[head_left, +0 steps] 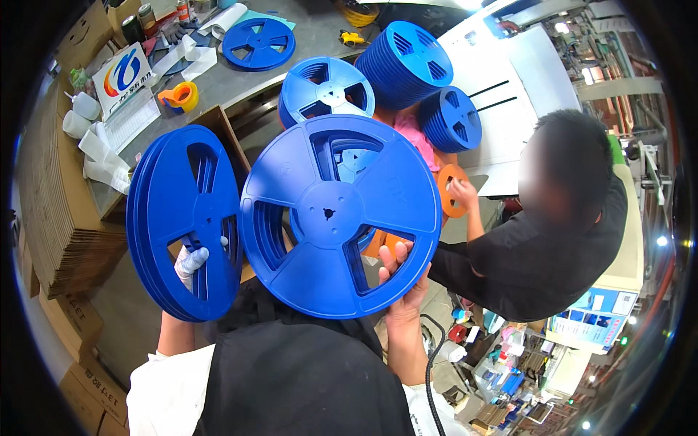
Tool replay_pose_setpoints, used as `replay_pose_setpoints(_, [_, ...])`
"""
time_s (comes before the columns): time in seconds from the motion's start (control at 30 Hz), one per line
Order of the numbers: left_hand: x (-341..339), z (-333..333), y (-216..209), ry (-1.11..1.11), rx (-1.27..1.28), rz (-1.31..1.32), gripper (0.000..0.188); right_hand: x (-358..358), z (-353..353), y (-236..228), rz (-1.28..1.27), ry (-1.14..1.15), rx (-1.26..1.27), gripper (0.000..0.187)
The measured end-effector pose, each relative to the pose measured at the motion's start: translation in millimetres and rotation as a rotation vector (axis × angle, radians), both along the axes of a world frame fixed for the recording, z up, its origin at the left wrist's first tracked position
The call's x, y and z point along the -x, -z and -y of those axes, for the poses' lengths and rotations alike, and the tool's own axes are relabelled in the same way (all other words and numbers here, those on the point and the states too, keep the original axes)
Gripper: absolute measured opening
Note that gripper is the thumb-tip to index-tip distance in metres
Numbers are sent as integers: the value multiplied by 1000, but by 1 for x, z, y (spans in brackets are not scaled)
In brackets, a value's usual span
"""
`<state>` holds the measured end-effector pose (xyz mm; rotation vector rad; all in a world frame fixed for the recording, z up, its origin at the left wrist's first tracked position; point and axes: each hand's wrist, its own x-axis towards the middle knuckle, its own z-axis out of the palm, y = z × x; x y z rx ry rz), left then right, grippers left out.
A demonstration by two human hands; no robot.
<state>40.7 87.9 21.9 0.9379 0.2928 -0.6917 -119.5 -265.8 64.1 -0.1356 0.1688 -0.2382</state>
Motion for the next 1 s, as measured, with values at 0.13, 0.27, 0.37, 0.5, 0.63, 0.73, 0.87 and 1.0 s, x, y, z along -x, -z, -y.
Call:
replay_pose_setpoints(0.13, [-3, -3, 1, 36, -62, 19, 58, -4, -3, 2, 27, -33, 21, 57])
replay_pose_setpoints(0.27, [-8, -4, 9, 76, -259, 186, 58, -10, -7, 0, 4, -28, -10, 58])
replay_pose_setpoints(0.37, [-9, 1, 1, 6, -219, 171, 55, -21, -12, -2, -14, -34, -31, 58])
replay_pose_setpoints(0.5, [-14, 1, 2, -11, -217, 184, 55, -26, -12, 1, -18, -53, -28, 58])
replay_pose_setpoints(0.63, [-18, -6, -4, -15, -250, 181, 57, -22, -5, 3, 22, -103, -44, 58])
replay_pose_setpoints(0.73, [-19, -12, 1, -45, -154, 149, 60, -23, 3, 7, 99, -157, -85, 58])
replay_pose_setpoints(0.87, [-19, -18, -1, -94, -53, 64, 57, -30, 6, 7, 124, -142, -102, 59])
replay_pose_setpoints(1.0, [-21, -12, 16, -108, -73, 59, 54, -43, 15, -2, 1, 5, -183, 56])
